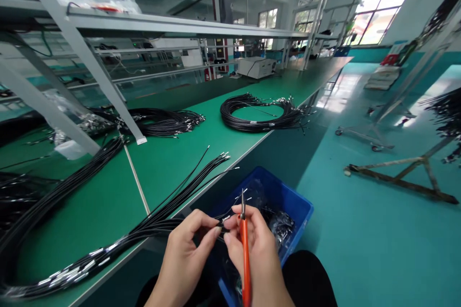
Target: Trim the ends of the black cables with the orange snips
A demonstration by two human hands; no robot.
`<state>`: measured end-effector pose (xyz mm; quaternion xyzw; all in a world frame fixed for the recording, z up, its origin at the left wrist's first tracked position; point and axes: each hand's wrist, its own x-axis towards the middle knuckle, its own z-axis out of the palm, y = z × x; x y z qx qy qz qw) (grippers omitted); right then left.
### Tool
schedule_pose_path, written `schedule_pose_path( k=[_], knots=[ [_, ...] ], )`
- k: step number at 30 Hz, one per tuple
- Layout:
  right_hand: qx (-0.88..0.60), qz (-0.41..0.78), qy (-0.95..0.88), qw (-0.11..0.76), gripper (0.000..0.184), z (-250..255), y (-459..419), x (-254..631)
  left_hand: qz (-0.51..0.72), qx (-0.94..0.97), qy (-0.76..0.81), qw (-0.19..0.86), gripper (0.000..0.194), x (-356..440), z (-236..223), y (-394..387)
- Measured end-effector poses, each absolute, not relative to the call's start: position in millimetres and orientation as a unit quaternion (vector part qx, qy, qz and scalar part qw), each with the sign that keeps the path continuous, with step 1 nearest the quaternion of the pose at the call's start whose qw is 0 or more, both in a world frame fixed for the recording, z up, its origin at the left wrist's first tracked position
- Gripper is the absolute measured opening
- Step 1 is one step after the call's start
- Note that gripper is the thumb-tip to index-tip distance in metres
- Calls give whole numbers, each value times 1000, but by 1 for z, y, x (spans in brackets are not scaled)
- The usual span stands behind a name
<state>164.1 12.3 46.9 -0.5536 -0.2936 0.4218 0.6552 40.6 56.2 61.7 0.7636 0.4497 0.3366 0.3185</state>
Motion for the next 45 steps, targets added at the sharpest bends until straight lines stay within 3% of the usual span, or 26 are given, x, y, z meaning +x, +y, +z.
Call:
schedule_pose_path(
  k=[3,8,14,21,24,29,34,38,41,45],
  knots=[
    [-538,480,-323,613,34,54,2,180,351,735,451,364,10,36,64,62],
    [-464,656,-364,472,25,75,-11,202,367,660,440,485,14,32,68,67],
    [-434,713,-373,405,22,76,-8,197,377,625,418,541,15,32,69,66],
    [-414,703,-367,447,26,62,-3,192,378,642,417,520,13,34,68,67],
    [-416,719,-376,409,36,58,4,192,378,651,420,506,12,34,67,69],
    [-536,664,-399,334,29,52,6,188,377,663,433,480,9,36,61,68],
    [-547,584,-374,468,34,49,-3,193,276,788,435,336,9,39,58,68],
    [-560,565,-341,501,40,50,-3,201,256,747,594,150,14,17,60,102],
    [-543,574,-314,527,39,52,-2,200,249,688,672,117,10,-15,61,137],
    [-536,575,-291,545,42,54,-4,201,244,674,680,158,16,-40,68,164]
  ],
)
